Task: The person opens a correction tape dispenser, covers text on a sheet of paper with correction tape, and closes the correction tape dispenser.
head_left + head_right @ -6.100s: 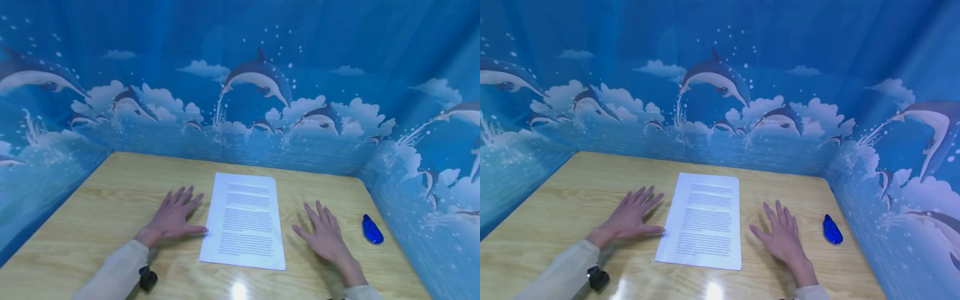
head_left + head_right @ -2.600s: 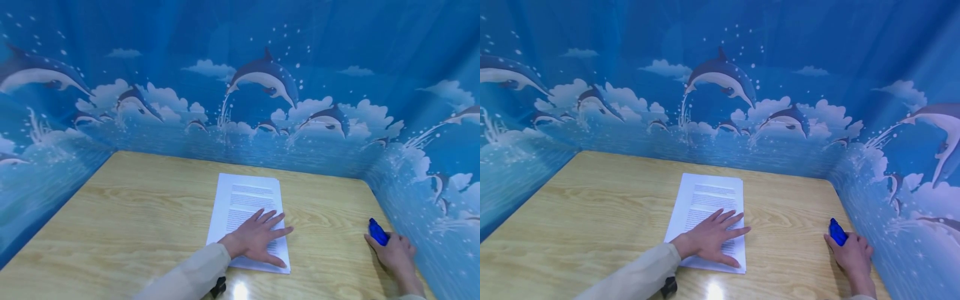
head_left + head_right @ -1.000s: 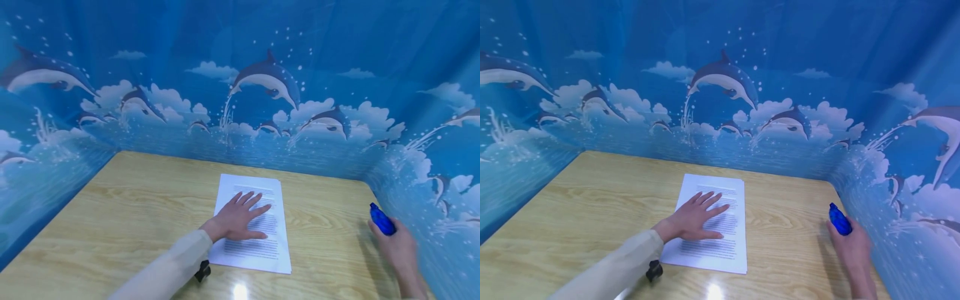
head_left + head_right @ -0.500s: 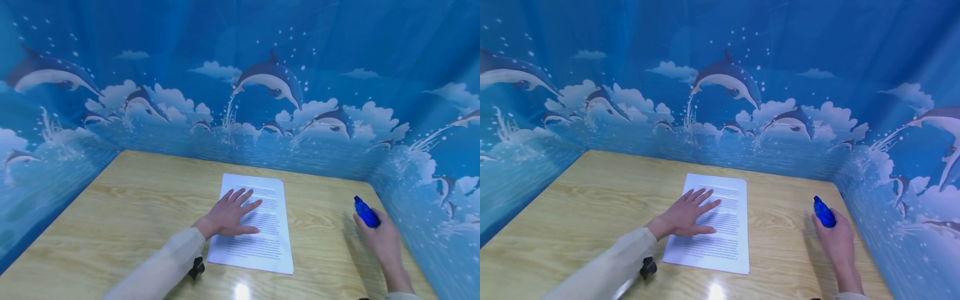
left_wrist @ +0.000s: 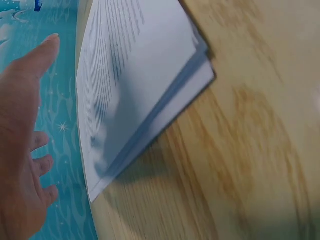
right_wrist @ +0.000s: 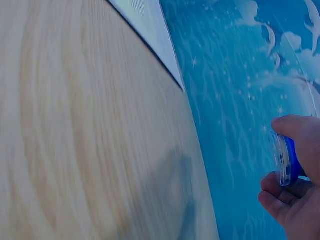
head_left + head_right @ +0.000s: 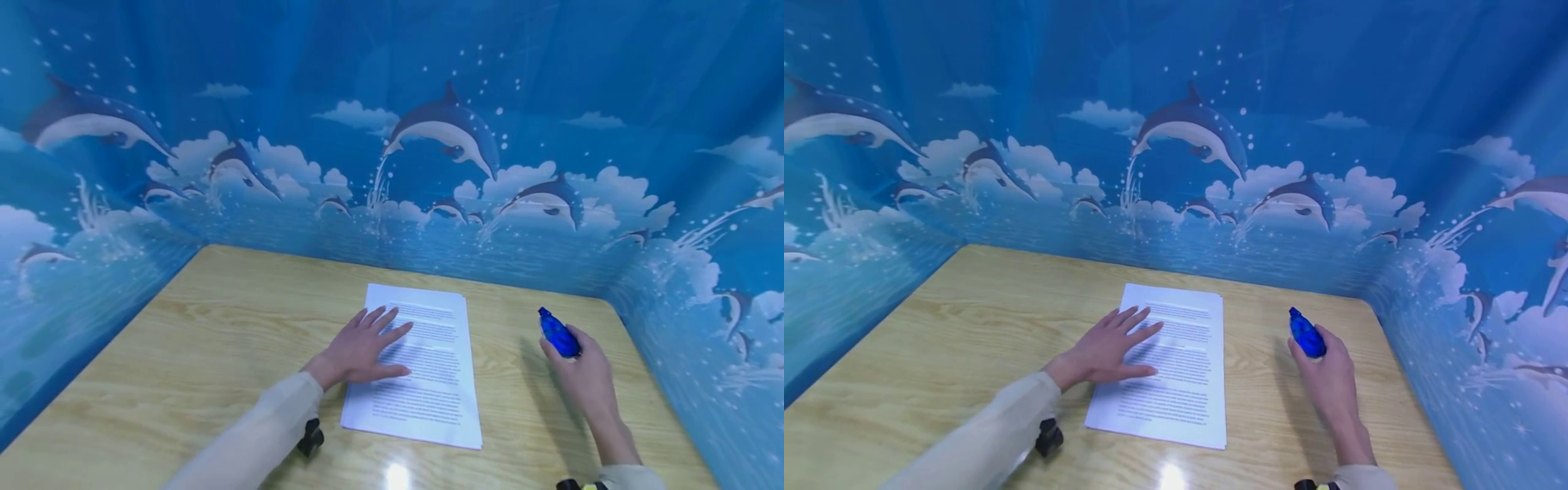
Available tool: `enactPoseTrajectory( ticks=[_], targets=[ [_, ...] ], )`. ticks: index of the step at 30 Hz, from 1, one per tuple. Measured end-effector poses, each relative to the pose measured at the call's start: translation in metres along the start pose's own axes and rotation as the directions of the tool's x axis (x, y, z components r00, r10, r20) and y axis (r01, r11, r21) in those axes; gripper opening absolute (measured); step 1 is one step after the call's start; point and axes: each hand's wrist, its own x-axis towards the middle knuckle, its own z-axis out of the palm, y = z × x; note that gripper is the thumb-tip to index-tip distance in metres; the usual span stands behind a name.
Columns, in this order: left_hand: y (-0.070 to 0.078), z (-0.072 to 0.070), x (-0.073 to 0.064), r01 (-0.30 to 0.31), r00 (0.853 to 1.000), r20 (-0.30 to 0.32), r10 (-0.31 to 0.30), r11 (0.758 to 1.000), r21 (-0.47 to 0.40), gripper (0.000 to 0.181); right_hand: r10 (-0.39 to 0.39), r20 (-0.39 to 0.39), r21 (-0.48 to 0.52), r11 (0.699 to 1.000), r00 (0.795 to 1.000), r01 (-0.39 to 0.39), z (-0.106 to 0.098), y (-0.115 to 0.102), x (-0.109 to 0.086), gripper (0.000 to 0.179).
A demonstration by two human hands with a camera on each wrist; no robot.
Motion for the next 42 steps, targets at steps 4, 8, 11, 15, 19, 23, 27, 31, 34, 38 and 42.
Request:
enactPoseTrajectory(
  ticks=[4, 8, 11, 15, 19, 23, 27, 31, 34, 38, 42],
  targets=[
    [-0.005, 0.000, -0.004, 0.004, 1.000, -0.014, -0.004, 1.000, 0.003, 0.079, -0.007, 0.035, 0.023, 1.000, 0.999, 0.006, 0.007, -0.013, -0.001, 0.084],
    [-0.011, -0.001, -0.009, 0.020, 1.000, -0.015, -0.020, 0.999, 0.029, 0.080, -0.016, 0.054, 0.042, 0.999, 0.998, 0.014, 0.016, -0.021, 0.000, 0.085],
    [-0.015, -0.002, -0.012, 0.040, 0.999, -0.010, -0.039, 0.998, 0.044, 0.081, -0.014, 0.073, 0.052, 0.999, 0.997, 0.010, 0.024, -0.026, 0.001, 0.084],
    [-0.019, -0.002, -0.016, 0.051, 0.999, -0.010, -0.050, 0.998, 0.047, 0.081, -0.033, 0.088, 0.054, 0.998, 0.996, 0.028, 0.035, -0.034, 0.001, 0.083],
    [-0.023, -0.002, -0.020, 0.059, 0.998, -0.020, -0.058, 0.998, 0.035, 0.082, -0.072, 0.107, 0.075, 0.995, 0.992, 0.064, 0.047, -0.044, 0.000, 0.081],
    [-0.025, -0.004, -0.023, 0.072, 0.997, -0.026, -0.071, 0.997, 0.032, 0.082, -0.113, 0.118, 0.089, 0.991, 0.987, 0.103, 0.056, -0.053, -0.002, 0.076],
    [-0.028, -0.005, -0.026, 0.092, 0.995, -0.028, -0.091, 0.995, 0.041, 0.082, -0.141, 0.135, 0.092, 0.987, 0.981, 0.129, 0.064, -0.062, -0.003, 0.073],
    [-0.032, -0.006, -0.031, 0.103, 0.994, -0.031, -0.103, 0.994, 0.020, 0.082, -0.163, 0.163, 0.102, 0.984, 0.973, 0.148, 0.070, -0.071, -0.005, 0.072],
    [-0.035, -0.005, -0.035, 0.106, 0.994, -0.032, -0.105, 0.994, 0.004, 0.082, -0.182, 0.168, 0.113, 0.980, 0.969, 0.164, 0.074, -0.077, -0.008, 0.072],
    [-0.039, -0.004, -0.039, 0.112, 0.993, -0.037, -0.112, 0.994, -0.001, 0.083, -0.210, 0.171, 0.128, 0.973, 0.963, 0.190, 0.078, -0.083, -0.011, 0.071],
    [-0.042, -0.004, -0.044, 0.124, 0.991, -0.043, -0.123, 0.992, 0.004, 0.084, -0.232, 0.180, 0.146, 0.967, 0.956, 0.207, 0.082, -0.088, -0.013, 0.070]
  ],
)
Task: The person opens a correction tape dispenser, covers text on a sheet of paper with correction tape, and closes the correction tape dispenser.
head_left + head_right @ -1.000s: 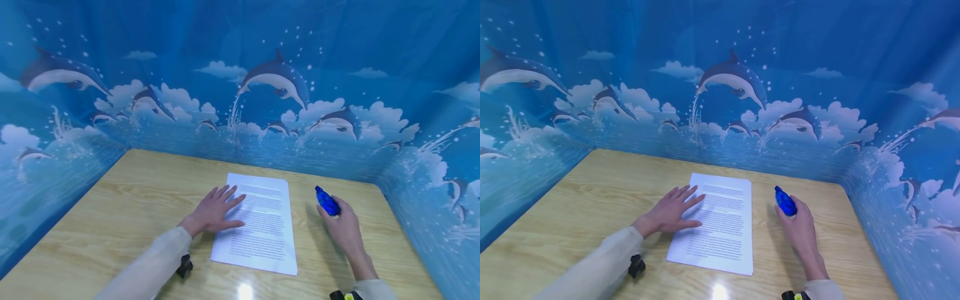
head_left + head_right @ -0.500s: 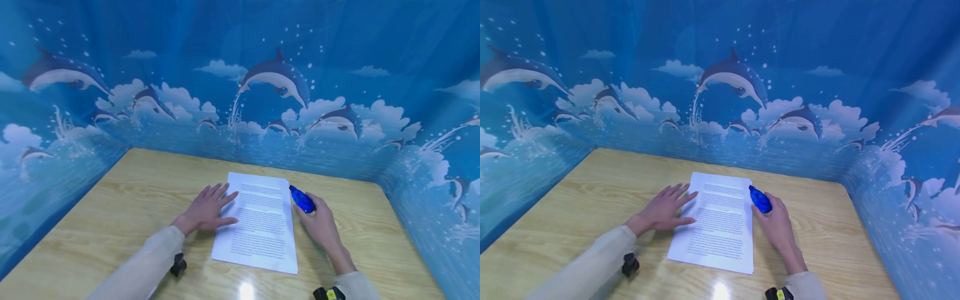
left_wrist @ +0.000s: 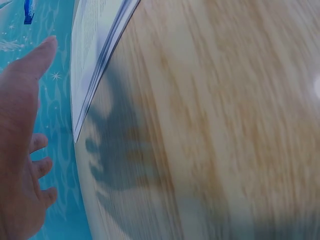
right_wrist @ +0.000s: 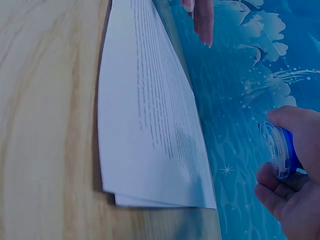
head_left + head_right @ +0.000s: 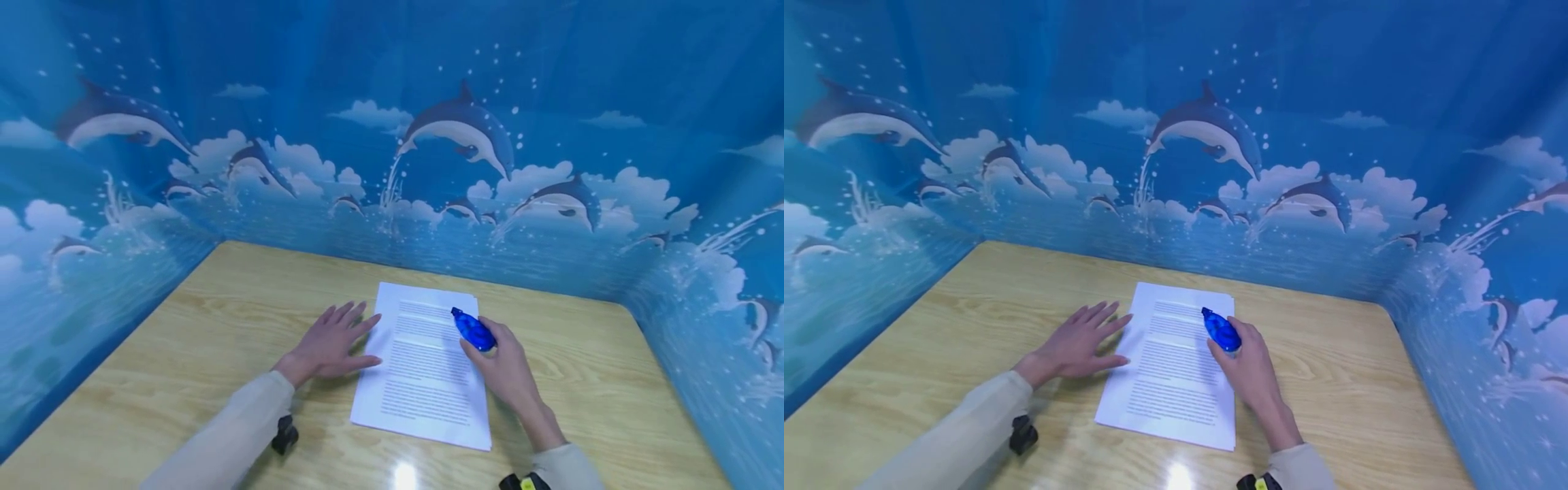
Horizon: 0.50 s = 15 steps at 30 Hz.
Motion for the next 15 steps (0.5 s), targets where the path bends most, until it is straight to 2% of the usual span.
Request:
enactPoseTrajectory(
  ticks=[10, 15],
  targets=[
    [-0.0027, 0.0014, -0.0024, -0.003, 1.000, -0.026, 0.004, 1.000, 0.008, 0.083, 0.005, 0.030, 0.016, 1.000, 1.000, -0.006, 0.0075, -0.0025, -0.0016, 0.072],
    [-0.0036, 0.0028, -0.0029, -0.003, 1.000, -0.029, 0.003, 1.000, 0.004, 0.083, 0.004, 0.016, 0.091, 0.996, 1.000, -0.006, 0.0088, -0.0046, -0.0025, 0.069]
  ],
)
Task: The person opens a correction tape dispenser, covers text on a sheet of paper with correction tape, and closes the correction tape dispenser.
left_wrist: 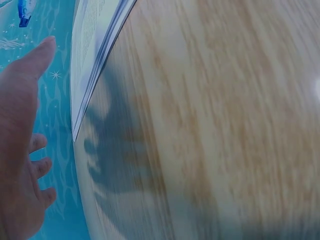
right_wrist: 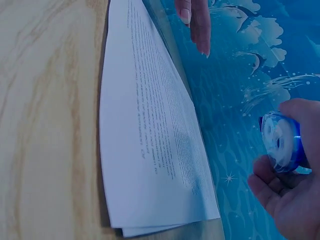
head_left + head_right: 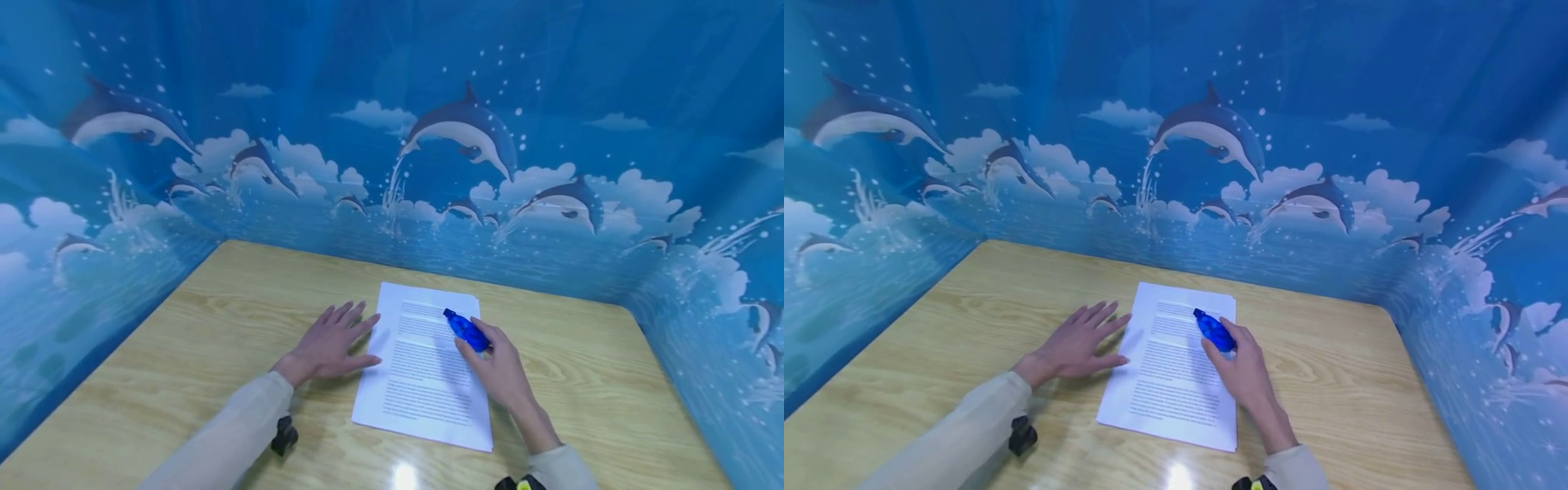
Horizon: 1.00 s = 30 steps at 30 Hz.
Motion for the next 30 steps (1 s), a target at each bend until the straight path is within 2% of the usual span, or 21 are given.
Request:
enactPoseTrajectory(
  ticks=[6, 9, 14, 18, 23, 26, 30],
  targets=[
    [0.001, 0.002, 0.001, 0.002, 1.000, 0.003, -0.002, 1.000, -0.019, 0.083, 0.039, -0.011, 0.080, 0.996, 0.999, -0.038, 0.000, -0.004, -0.001, 0.061],
    [0.002, 0.002, 0.001, 0.003, 1.000, 0.003, -0.003, 1.000, -0.020, 0.084, 0.047, -0.032, 0.134, 0.990, 0.998, -0.043, 0.000, -0.005, -0.001, 0.051],
    [0.004, 0.002, 0.002, 0.010, 1.000, 0.009, -0.010, 0.999, -0.040, 0.084, 0.064, -0.019, 0.282, 0.958, 0.998, -0.056, 0.000, -0.006, 0.000, 0.037],
    [0.005, 0.002, 0.004, 0.015, 1.000, 0.001, -0.015, 0.998, -0.054, 0.083, 0.139, 0.019, 0.394, 0.909, 0.990, -0.135, 0.001, -0.009, 0.001, 0.047],
    [0.005, 0.004, 0.006, 0.008, 1.000, -0.007, -0.009, 0.998, -0.057, 0.083, 0.241, 0.069, 0.479, 0.843, 0.968, -0.244, -0.001, -0.015, 0.001, 0.060],
    [0.006, 0.005, 0.007, 0.002, 1.000, -0.014, -0.003, 0.998, -0.059, 0.082, 0.271, 0.092, 0.482, 0.830, 0.958, -0.281, -0.003, -0.019, 0.002, 0.064],
    [0.007, 0.004, 0.008, -0.005, 1.000, -0.021, 0.004, 0.998, -0.065, 0.081, 0.296, 0.090, 0.444, 0.843, 0.951, -0.304, -0.003, -0.021, 0.003, 0.065]
  ],
)
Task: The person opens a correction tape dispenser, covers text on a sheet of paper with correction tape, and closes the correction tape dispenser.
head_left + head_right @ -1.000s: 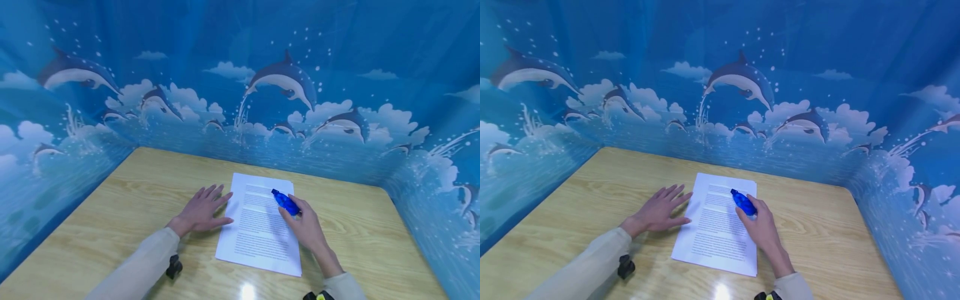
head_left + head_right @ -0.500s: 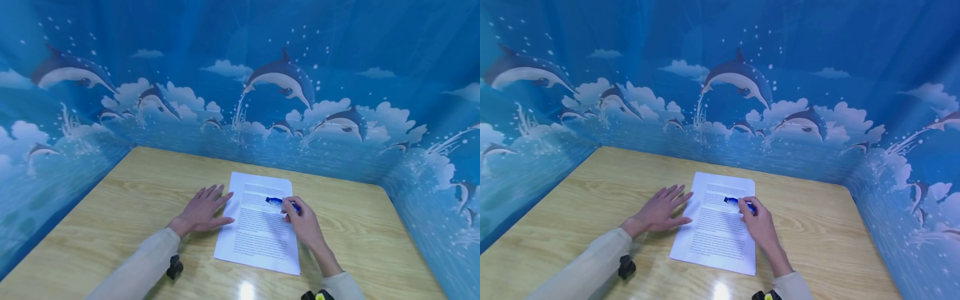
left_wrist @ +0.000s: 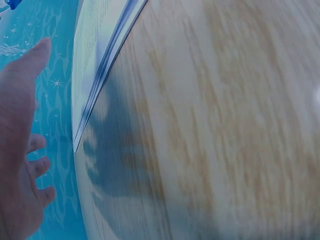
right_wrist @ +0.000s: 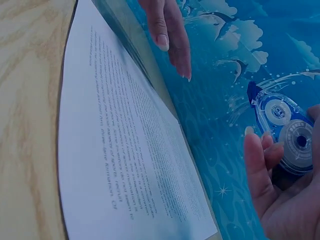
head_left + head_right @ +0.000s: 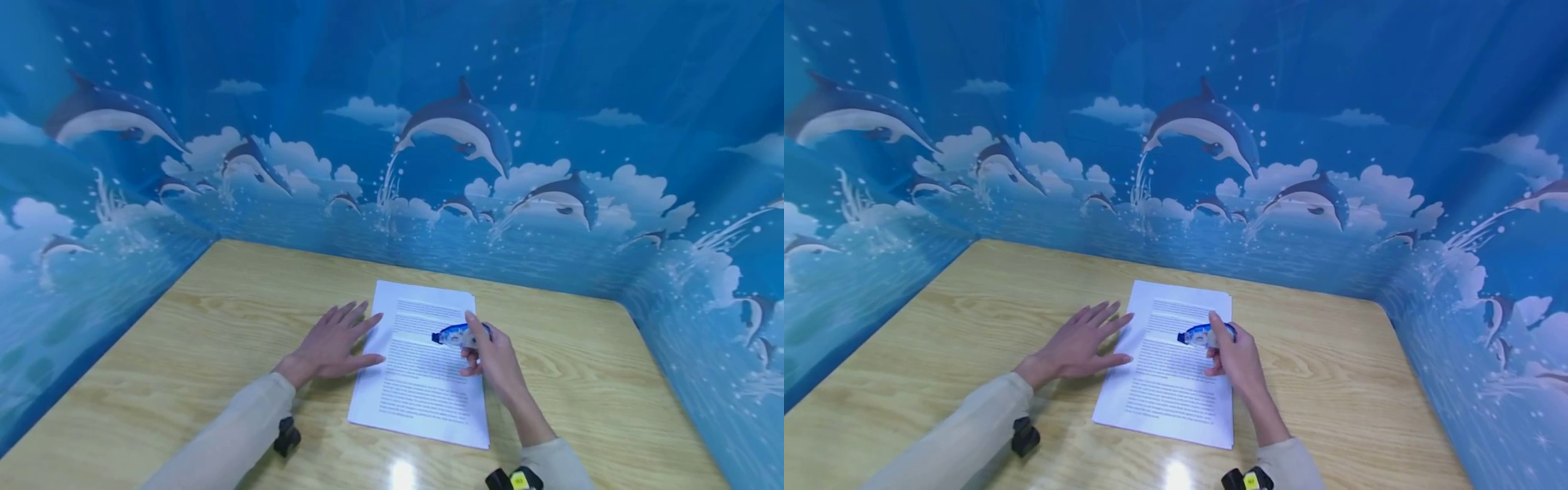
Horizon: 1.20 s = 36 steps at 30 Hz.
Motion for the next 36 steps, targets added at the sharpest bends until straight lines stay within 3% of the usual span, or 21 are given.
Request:
enactPoseTrajectory(
  ticks=[6, 11, 15, 25, 28, 32, 36],
  targets=[
    [0.002, -0.001, 0.003, -0.015, 1.000, -0.019, 0.015, 1.000, -0.018, 0.081, -0.008, -0.022, -0.051, 0.999, 1.000, 0.006, 0.003, 0.001, 0.002, 0.061],
    [0.009, -0.002, 0.007, -0.060, 0.997, -0.051, 0.057, 0.995, -0.079, 0.077, -0.019, -0.023, -0.067, 0.998, 1.000, 0.017, 0.005, 0.002, 0.001, 0.062],
    [0.017, -0.002, 0.012, -0.061, 0.996, -0.066, 0.051, 0.985, -0.162, 0.073, -0.034, -0.013, -0.068, 0.997, 0.999, 0.033, 0.008, 0.000, -0.001, 0.061],
    [0.043, -0.003, 0.024, -0.086, 0.987, -0.155, 0.031, 0.928, -0.362, 0.057, -0.057, -0.013, -0.080, 0.995, 0.998, 0.056, 0.015, -0.002, -0.004, 0.057],
    [0.048, -0.003, 0.027, -0.100, 0.983, -0.183, 0.022, 0.897, -0.430, 0.052, -0.063, -0.003, -0.086, 0.994, 0.998, 0.063, 0.016, -0.001, -0.005, 0.058],
    [0.055, -0.005, 0.030, -0.150, 0.977, -0.206, 0.052, 0.856, -0.494, 0.046, -0.078, 0.005, -0.091, 0.993, 0.997, 0.078, 0.016, -0.001, -0.005, 0.058],
    [0.057, -0.005, 0.033, -0.188, 0.971, -0.225, 0.083, 0.846, -0.500, 0.034, -0.075, 0.009, -0.087, 0.993, 0.997, 0.076, 0.017, -0.002, -0.004, 0.055]
  ],
)
